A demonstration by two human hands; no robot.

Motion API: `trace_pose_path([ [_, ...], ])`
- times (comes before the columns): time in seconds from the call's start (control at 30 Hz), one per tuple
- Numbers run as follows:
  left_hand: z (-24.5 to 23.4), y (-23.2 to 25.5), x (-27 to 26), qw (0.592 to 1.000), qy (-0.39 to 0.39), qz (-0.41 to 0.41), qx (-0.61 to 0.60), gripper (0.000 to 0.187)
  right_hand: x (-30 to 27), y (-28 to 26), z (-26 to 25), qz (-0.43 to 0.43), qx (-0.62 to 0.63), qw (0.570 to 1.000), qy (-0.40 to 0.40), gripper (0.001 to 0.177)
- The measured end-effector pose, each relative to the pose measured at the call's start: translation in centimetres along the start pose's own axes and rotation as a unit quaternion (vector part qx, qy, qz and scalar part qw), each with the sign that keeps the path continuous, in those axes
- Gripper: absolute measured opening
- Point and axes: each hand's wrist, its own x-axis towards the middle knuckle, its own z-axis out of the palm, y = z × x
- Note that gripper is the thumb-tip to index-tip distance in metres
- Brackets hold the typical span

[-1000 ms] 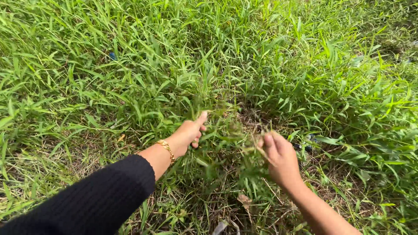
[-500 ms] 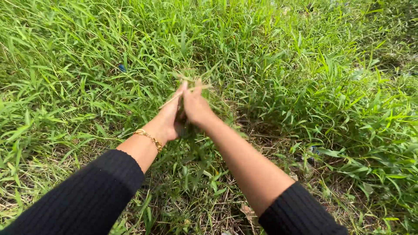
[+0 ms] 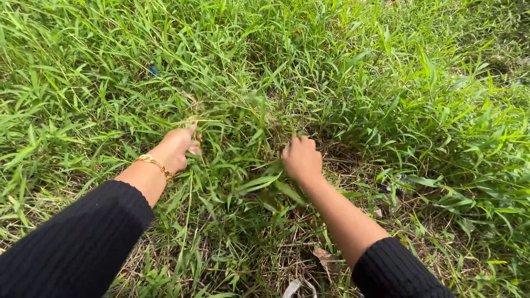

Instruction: The recorder is pulling long grass or weeds by hand in an outdoor yard area.

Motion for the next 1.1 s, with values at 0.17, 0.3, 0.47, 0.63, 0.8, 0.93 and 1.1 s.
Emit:
trace_pose_path([
  [0.17,2.8,1.9,-7.1,0.997,-0.024,-0.028,0.065,0.03,1.3,2.4,1.3,0.224,0.084,0.947,-0.216,0.066],
  [0.3,3.8,1.7,-8.0,0.992,-0.034,-0.026,0.116,0.024,2.7,3.7,6.1,0.278,0.254,0.859,-0.348,0.038],
  [0.47,4.6,0.6,-9.1,0.989,-0.046,-0.001,0.139,0.02,3.8,8.9,14.7,0.189,0.186,0.934,-0.239,0.037],
  [0.63,4.7,-3.4,-4.7,0.974,-0.096,0.116,0.172,0.015,1.2,12.9,16.1,0.109,0.096,0.982,-0.123,0.047],
  [0.8,9.9,-4.8,-7.2,0.992,-0.03,0.048,0.113,0.04,-2.2,10.6,12.5,0.083,0.107,0.983,-0.122,0.038],
  [0.93,12.7,-5.9,-9.6,0.993,-0.015,-0.011,0.118,0.045,-6.1,8.1,6.5,0.108,0.141,0.978,-0.111,0.033],
  [1.1,14.6,-6.5,-9.3,0.994,-0.055,-0.038,0.082,0.029,-10.7,6.5,-2.6,0.141,0.21,0.958,-0.132,0.028],
])
